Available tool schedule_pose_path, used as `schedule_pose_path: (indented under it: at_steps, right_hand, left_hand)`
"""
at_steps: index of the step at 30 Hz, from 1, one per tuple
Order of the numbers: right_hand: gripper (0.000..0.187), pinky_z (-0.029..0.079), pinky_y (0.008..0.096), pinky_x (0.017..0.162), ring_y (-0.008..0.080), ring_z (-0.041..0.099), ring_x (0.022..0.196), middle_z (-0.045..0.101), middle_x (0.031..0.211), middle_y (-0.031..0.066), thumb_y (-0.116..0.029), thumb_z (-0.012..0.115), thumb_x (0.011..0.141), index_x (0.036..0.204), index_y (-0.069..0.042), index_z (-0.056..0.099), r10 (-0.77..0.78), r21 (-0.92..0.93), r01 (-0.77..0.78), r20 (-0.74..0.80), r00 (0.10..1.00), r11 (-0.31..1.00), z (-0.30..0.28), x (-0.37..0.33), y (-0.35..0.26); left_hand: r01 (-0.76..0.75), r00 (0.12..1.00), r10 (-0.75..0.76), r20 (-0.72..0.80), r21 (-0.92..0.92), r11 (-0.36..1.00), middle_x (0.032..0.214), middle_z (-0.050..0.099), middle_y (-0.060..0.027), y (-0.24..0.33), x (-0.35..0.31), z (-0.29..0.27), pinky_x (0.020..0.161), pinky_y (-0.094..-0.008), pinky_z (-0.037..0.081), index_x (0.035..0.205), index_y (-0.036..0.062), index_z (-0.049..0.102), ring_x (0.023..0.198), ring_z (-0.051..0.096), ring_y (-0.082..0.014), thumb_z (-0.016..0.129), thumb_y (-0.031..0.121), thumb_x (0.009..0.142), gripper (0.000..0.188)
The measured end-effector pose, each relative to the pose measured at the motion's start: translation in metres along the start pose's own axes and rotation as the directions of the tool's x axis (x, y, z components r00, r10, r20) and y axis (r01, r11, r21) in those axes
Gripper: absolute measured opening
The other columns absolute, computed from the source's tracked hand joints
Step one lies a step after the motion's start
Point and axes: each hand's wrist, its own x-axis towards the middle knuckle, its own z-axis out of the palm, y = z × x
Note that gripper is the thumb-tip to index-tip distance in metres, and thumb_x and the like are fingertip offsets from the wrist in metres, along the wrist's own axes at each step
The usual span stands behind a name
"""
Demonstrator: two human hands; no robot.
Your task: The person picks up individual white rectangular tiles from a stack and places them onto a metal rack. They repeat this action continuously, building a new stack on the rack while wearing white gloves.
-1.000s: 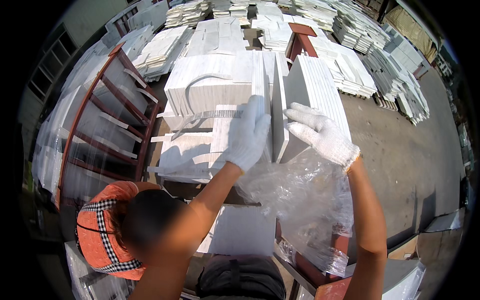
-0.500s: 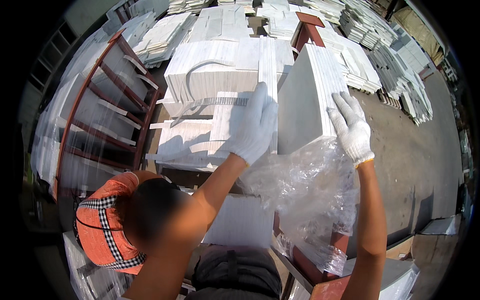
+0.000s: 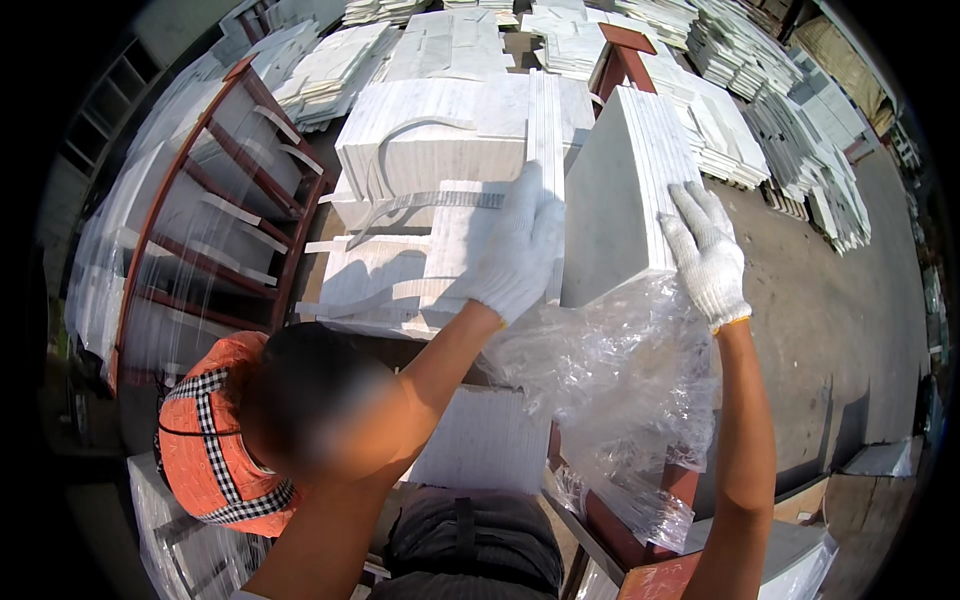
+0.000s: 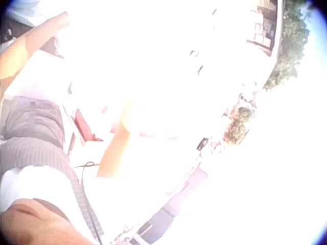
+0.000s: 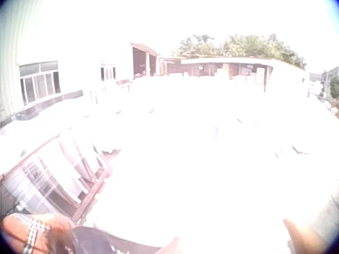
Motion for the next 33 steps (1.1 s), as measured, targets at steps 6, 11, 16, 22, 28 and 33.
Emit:
schedule_pose_path:
  at_steps: [6,11,16,22,28,33]
  right_hand:
    - [0.042,0.032,0.0397,0.111,0.0350,0.044,0.132,0.051,0.140,0.0162,-0.033,0.058,0.094,0.130,-0.011,0.060,-0.025,0.011,0.025,0.003,1.000,1.000,0.003,0.006,-0.008]
    - [0.042,0.032,0.0402,0.111,0.0345,0.043,0.132,0.051,0.140,0.0162,-0.032,0.058,0.095,0.130,-0.011,0.060,-0.019,-0.002,0.019,-0.007,1.000,1.000,0.000,0.004,0.004]
    - [0.041,0.032,0.0394,0.111,0.0336,0.043,0.133,0.051,0.140,0.0162,-0.031,0.058,0.095,0.130,-0.011,0.060,-0.023,0.028,0.023,0.005,1.000,0.999,0.004,0.004,0.000]
    - [0.039,0.035,0.0366,0.109,0.0302,0.047,0.130,0.052,0.139,0.0141,-0.029,0.059,0.095,0.130,-0.011,0.060,-0.015,0.104,0.013,0.020,1.000,0.994,0.005,0.005,0.005]
    - [0.042,0.033,0.0343,0.110,0.0266,0.046,0.132,0.053,0.139,0.0141,-0.029,0.056,0.097,0.131,-0.005,0.058,-0.060,0.128,0.057,0.021,0.998,0.990,0.018,0.006,0.031]
    - [0.044,0.032,0.0344,0.110,0.0279,0.044,0.134,0.051,0.141,0.0140,-0.031,0.054,0.098,0.133,-0.005,0.057,-0.135,0.102,0.130,0.049,0.990,0.986,0.019,0.003,0.050]
  left_hand:
    - [-0.256,0.939,0.331,-0.095,0.449,0.856,0.126,0.047,-0.0260,-0.043,0.012,0.026,0.088,-0.0451,0.047,0.141,0.0007,0.034,0.102,0.057,-0.0399,0.050,0.026,0.097,0.052]
    - [0.001,1.000,0.002,-0.007,0.303,0.953,0.139,0.037,-0.0312,0.011,0.007,0.061,0.096,-0.0487,0.045,0.145,0.0099,0.030,0.118,0.050,-0.0453,0.049,0.030,0.096,0.056]
    - [0.044,0.999,-0.032,-0.038,0.383,0.923,0.142,0.036,-0.0296,0.011,0.007,0.081,0.098,-0.0528,0.042,0.144,0.0112,0.033,0.121,0.046,-0.0477,0.049,0.032,0.095,0.055]
    - [0.035,0.999,-0.020,-0.044,0.372,0.928,0.142,0.036,-0.0319,0.015,0.003,0.080,0.101,-0.0510,0.041,0.144,0.0099,0.033,0.123,0.046,-0.0493,0.050,0.032,0.095,0.056]
    - [0.145,0.989,-0.122,-0.086,0.378,0.914,0.136,0.041,-0.0360,0.010,-0.006,0.090,0.097,-0.0496,0.045,0.147,0.0059,0.022,0.120,0.051,-0.0468,0.056,0.036,0.090,0.072]
    - [-0.051,0.983,0.130,-0.132,0.484,0.873,0.121,0.048,-0.0280,0.020,-0.062,0.098,0.086,-0.0505,0.048,0.132,0.0019,0.035,0.099,0.059,-0.0424,0.065,0.032,0.084,0.064]
